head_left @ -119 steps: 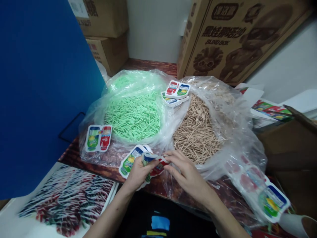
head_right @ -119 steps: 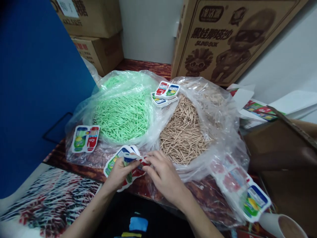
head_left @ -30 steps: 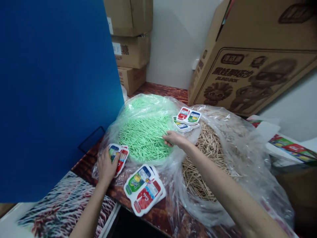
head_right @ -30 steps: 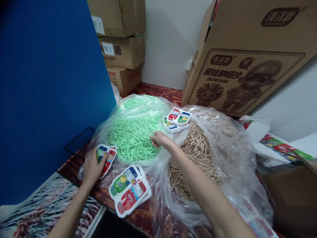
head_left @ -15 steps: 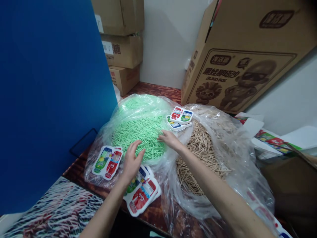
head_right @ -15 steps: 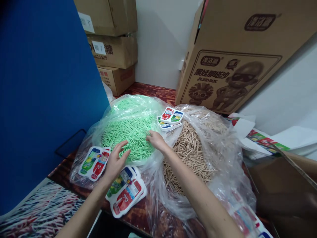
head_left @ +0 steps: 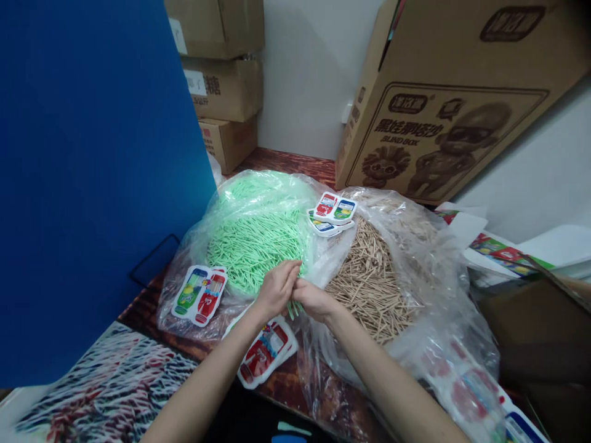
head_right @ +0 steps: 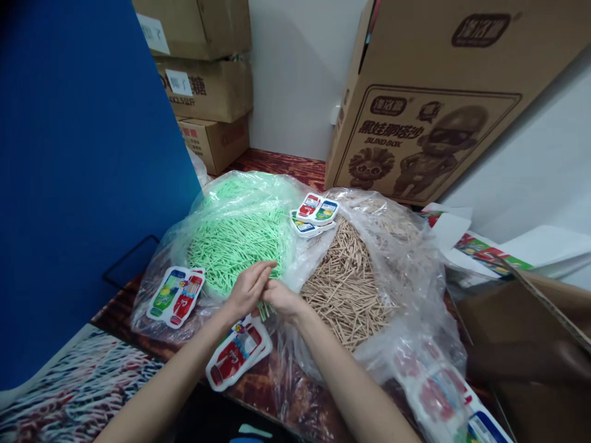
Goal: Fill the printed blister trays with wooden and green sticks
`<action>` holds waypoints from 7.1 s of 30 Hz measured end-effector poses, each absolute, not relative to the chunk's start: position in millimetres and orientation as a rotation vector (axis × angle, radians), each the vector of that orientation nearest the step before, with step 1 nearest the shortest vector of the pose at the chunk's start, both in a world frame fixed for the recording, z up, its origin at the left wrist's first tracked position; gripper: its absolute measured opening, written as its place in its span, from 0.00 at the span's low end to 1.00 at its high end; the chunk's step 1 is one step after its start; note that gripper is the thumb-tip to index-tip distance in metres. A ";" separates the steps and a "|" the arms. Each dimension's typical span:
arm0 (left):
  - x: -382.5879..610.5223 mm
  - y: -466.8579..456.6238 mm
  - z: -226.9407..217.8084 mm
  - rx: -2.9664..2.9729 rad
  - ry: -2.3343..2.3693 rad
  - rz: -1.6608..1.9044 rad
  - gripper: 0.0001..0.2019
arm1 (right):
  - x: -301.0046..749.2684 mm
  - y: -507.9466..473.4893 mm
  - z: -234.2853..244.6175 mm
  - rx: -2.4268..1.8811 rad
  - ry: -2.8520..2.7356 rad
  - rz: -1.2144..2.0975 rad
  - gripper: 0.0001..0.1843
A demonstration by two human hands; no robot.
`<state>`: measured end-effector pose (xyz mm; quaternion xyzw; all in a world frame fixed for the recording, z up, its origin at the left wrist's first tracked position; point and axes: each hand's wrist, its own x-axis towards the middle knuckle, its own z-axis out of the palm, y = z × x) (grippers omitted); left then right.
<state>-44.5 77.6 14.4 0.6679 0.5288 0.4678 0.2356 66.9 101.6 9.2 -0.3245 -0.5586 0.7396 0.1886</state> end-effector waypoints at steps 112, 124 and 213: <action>-114.7 -31.4 -19.0 1.301 1.565 1.266 0.08 | 18.3 150.1 12.4 -1.155 -2.637 0.432 0.09; -79.5 -11.2 -23.5 0.861 1.355 1.274 0.11 | 63.8 103.3 38.1 -0.559 -0.578 2.277 0.10; -13.7 1.6 -24.4 0.994 1.345 1.048 0.11 | 271.9 110.4 -6.9 -1.890 -2.596 -0.108 0.10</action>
